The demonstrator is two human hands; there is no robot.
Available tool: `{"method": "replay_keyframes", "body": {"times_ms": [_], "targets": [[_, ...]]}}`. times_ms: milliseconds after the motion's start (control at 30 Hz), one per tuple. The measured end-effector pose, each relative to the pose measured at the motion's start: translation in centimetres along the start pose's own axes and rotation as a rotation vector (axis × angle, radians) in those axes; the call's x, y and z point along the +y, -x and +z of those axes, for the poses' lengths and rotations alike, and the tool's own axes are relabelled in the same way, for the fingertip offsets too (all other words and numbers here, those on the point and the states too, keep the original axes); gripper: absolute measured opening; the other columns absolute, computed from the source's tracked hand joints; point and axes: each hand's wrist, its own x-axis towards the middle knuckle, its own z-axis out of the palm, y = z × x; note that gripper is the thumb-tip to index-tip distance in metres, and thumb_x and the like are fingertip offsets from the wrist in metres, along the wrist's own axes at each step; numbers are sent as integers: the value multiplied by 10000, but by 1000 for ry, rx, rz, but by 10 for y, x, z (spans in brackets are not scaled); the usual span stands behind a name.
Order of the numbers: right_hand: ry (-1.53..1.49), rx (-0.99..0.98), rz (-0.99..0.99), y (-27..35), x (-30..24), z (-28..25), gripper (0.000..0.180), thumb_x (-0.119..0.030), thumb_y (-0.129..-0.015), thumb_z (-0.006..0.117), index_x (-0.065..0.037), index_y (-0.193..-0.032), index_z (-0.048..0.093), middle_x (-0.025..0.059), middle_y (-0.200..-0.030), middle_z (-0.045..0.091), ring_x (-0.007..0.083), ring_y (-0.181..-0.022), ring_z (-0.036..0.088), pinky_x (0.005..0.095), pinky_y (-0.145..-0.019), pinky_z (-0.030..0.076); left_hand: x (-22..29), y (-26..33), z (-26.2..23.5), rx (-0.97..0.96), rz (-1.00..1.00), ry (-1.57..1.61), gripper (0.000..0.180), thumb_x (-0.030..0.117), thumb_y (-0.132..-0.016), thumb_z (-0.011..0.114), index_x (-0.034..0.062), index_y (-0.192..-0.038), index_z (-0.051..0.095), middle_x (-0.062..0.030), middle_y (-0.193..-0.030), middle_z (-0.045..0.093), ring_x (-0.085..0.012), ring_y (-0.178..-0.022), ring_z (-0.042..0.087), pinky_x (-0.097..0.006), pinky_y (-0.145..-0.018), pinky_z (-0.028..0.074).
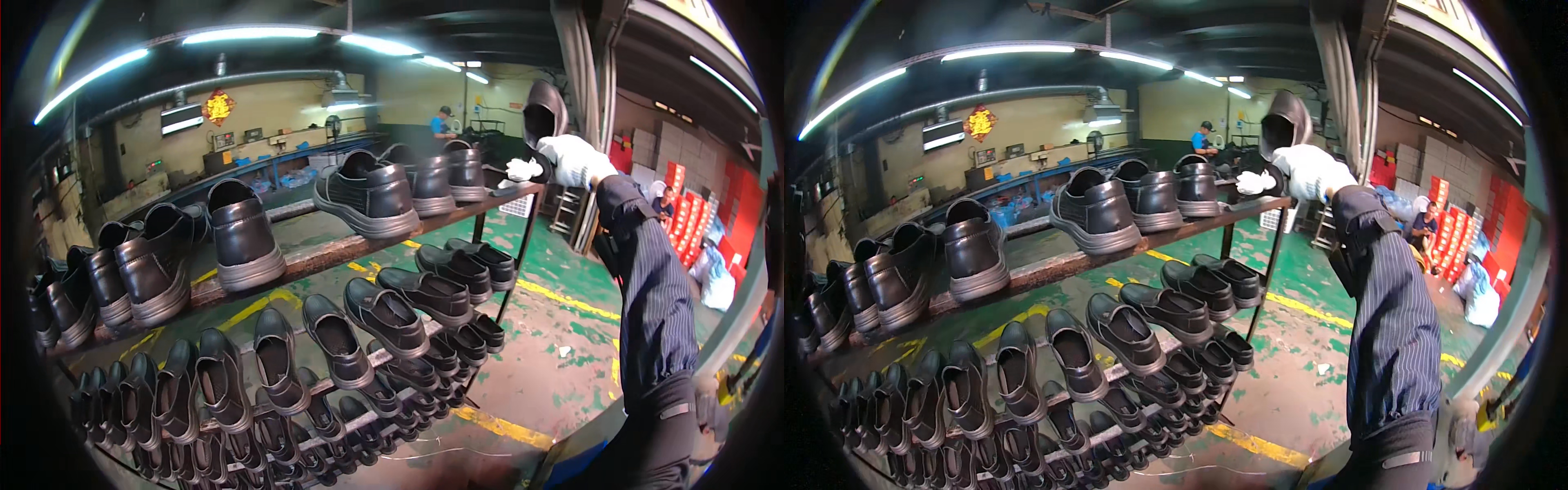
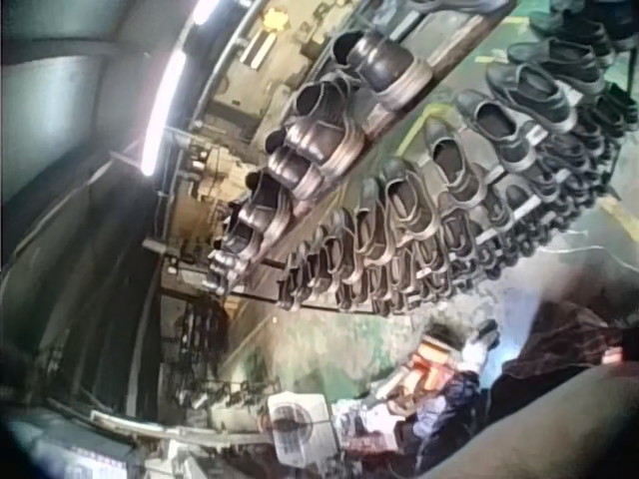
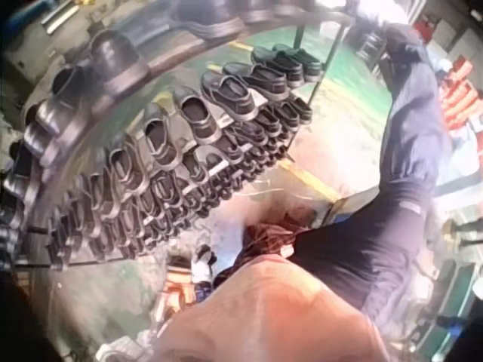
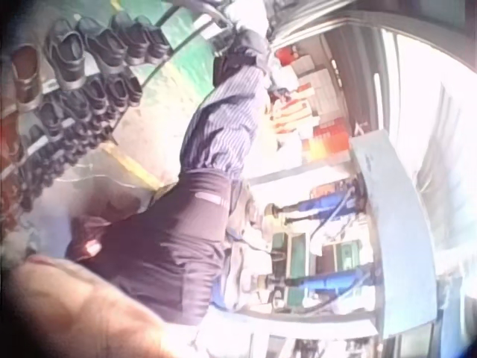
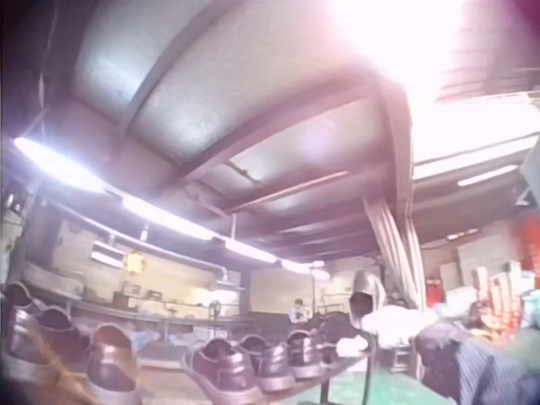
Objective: The person applies a liquid using a brush to the edges of black shoes and then wipes them with a cloth.
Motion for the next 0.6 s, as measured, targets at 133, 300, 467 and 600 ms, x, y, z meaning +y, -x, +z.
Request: {"method": "replay_keyframes", "body": {"times_ms": [133, 300, 467, 600], "targets": [[-94, -145, 37, -38, -24, 23, 268, -134, -748, 654, -65, -1006, 634, 183, -918, 658, 398, -951, 625, 430, -789, 506, 6, 10, 21, 54, -45, -14, 316, 54, -856, 643, 24, -1170, 630, -96, -1008, 656, -213, -804, 634, -321, -693, 558], [-66, -46, 88, -38, 6, 49, 166, -104, -711, 650, -36, -860, 676, 177, -948, 664, 383, -907, 635, 427, -774, 511, 2, 0, 17, 12, -19, -1, 314, 57, -856, 644, 10, -1166, 628, -113, -1019, 649, -215, -808, 633, -326, -702, 561], [-460, 71, 98, -77, -59, 82, 578, -118, -712, 667, -35, -1276, 568, 181, -1220, 622, 341, -1146, 581, 365, -1013, 441, -21, 38, -4, 205, -51, 87, 293, 54, -844, 652, -4, -1131, 636, -88, -951, 648, -194, -785, 627, -307, -678, 541], [-741, 363, 256, 8, 65, 188, 385, -146, -967, 470, -15, -1323, 537, 157, -1376, 532, 258, -1272, 497, 334, -1085, 358, -64, 24, -45, 172, 24, -161, 351, 90, -809, 737, 32, -1147, 661, -90, -1068, 668, -188, -994, 626, -322, -929, 486]]}}
